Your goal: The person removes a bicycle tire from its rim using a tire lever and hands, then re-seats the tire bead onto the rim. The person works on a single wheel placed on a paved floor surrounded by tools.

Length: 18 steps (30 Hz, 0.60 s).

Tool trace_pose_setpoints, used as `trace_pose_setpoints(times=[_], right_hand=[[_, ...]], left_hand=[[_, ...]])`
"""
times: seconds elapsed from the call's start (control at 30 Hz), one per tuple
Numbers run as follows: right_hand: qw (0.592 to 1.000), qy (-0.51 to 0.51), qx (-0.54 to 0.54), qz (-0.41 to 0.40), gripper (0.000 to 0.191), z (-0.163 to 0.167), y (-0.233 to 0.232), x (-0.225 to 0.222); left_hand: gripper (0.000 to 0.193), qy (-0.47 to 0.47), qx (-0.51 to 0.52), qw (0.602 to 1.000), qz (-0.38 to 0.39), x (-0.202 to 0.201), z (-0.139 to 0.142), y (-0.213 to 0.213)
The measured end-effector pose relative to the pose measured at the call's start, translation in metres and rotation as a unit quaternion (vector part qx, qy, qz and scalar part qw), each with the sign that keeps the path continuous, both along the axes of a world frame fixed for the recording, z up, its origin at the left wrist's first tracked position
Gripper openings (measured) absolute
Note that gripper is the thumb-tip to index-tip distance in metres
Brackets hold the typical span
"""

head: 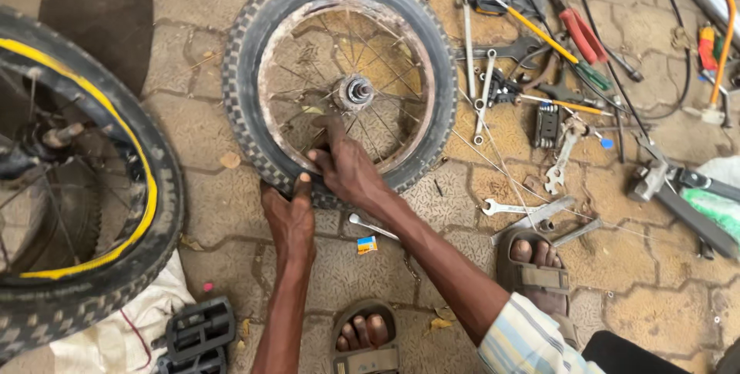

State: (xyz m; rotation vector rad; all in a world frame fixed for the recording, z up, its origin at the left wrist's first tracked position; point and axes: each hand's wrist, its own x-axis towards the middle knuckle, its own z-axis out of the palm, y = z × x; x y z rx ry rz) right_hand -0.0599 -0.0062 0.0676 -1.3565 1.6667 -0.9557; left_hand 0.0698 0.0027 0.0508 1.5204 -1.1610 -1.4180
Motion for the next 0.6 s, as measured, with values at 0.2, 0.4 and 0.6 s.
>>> trace_pose_setpoints(times=[0.2, 0.4, 0.6], right_hand=[[1.000, 0.005, 0.008, 0.007, 0.041, 0.001, 0.001, 0.000], [0.998, 0.051, 0.029, -0.015, 0.035, -0.010, -0.004, 0.001], [0.999, 0.027, -0.025, 0.008, 0.036, -0.017, -0.007, -0.003]], left_hand=[[0.034, 0.017, 0.051, 0.998, 0.020, -0.002, 0.006, -0.002], [0.043, 0.035, -0.030, 0.999, 0.030, -0.001, 0.011, -0.002], [0.037, 0.015, 0.068, 0.997, 0.015, -0.001, 0.018, -0.003]])
